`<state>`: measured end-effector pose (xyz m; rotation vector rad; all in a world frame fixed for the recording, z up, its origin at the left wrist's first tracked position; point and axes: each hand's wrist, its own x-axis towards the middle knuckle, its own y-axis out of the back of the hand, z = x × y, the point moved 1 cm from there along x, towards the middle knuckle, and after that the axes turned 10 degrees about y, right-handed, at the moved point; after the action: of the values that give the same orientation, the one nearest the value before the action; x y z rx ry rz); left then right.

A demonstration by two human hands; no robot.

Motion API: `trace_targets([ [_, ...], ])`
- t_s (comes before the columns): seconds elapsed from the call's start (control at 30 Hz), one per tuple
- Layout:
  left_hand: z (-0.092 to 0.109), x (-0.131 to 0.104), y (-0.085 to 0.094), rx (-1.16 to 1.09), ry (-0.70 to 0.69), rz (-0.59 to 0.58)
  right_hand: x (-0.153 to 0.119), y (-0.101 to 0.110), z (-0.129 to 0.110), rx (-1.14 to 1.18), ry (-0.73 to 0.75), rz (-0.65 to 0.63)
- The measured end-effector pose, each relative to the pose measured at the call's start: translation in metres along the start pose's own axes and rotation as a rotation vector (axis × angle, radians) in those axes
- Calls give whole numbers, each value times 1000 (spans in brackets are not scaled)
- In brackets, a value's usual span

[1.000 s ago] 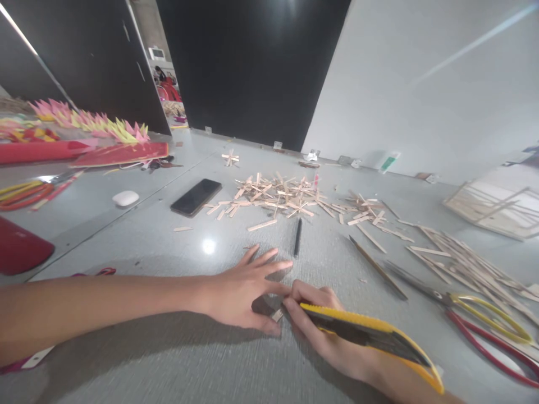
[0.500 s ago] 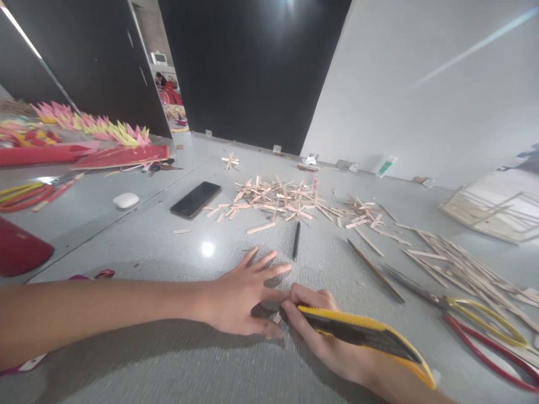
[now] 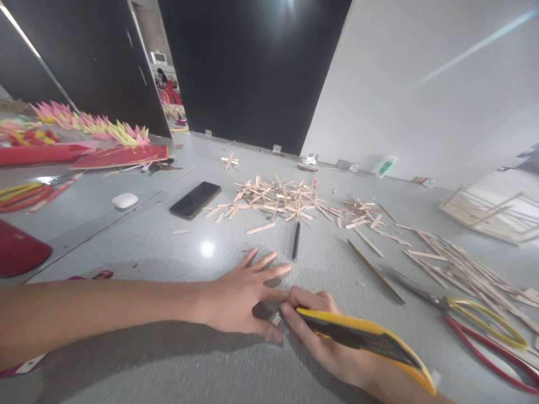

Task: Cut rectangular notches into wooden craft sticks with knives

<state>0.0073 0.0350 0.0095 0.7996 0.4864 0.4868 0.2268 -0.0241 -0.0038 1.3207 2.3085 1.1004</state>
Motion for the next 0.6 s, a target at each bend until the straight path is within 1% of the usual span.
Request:
trace_targets([
  [0.13,2,1,0,-19,25,0,3,0,-2,10,41,-3],
  [0.33,5,1,2,-2,55,9,4,-2,3,37,105,-37],
  [0.5,7,1,3,49,73,-8,1,0,3,53,106,-43],
  [0.6,4,1,2,20,64,-6,2,1,1,60,77,-27],
])
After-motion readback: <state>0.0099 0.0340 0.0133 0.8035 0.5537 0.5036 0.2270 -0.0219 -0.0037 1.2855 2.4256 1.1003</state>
